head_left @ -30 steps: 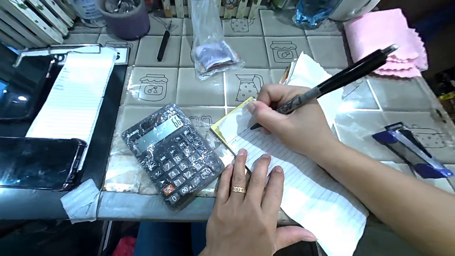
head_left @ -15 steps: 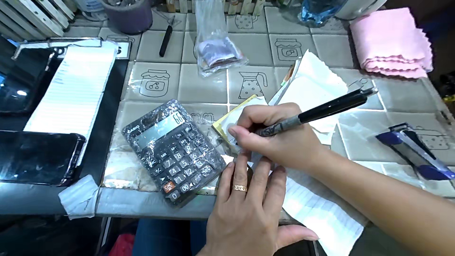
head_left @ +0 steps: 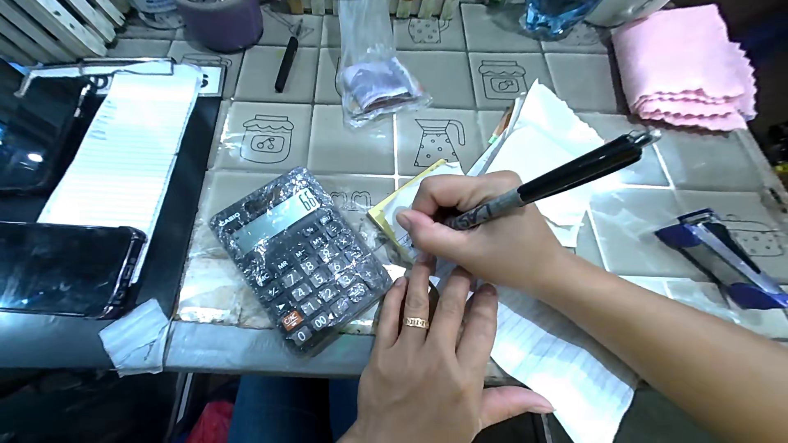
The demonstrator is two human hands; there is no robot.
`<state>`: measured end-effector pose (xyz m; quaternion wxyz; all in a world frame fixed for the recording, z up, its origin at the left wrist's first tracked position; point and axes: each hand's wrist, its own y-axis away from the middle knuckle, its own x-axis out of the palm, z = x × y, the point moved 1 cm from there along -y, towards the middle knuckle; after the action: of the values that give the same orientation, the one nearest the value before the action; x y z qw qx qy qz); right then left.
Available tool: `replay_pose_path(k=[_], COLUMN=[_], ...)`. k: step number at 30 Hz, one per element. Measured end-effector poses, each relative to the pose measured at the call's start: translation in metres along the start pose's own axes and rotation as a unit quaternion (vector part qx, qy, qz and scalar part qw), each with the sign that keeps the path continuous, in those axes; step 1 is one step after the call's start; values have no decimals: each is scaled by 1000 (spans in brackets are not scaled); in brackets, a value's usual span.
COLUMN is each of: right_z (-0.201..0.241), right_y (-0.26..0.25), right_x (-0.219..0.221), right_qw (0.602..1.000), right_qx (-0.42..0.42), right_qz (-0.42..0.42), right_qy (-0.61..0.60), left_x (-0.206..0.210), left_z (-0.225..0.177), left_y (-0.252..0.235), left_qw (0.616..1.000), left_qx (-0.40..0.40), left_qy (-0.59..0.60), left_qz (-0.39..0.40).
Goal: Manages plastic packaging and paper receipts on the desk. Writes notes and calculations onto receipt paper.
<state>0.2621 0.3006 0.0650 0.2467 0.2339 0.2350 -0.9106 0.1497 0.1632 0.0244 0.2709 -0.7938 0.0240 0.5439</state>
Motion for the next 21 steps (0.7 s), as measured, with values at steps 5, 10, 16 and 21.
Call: replay_pose_path(k=[5, 10, 16, 21], right_z=[-1, 0, 0, 0], right_y=[-1, -1, -1, -2], right_x=[-1, -2, -2, -2], right_qw=[1000, 1000, 1000, 1000], right_qx=[3, 9, 5, 2], right_qz=[-4, 3, -1, -2], right_qy=[-1, -5, -5, -8], left_x=[0, -1, 0, 0], left_z=[0, 0, 0, 0], left_y=[0, 0, -1, -1], left_qw=[1000, 1000, 1000, 1000], left_qx=[-1, 2, 3, 2], left_qy=[-2, -6, -2, -1], left_qz=[0, 3, 0, -1])
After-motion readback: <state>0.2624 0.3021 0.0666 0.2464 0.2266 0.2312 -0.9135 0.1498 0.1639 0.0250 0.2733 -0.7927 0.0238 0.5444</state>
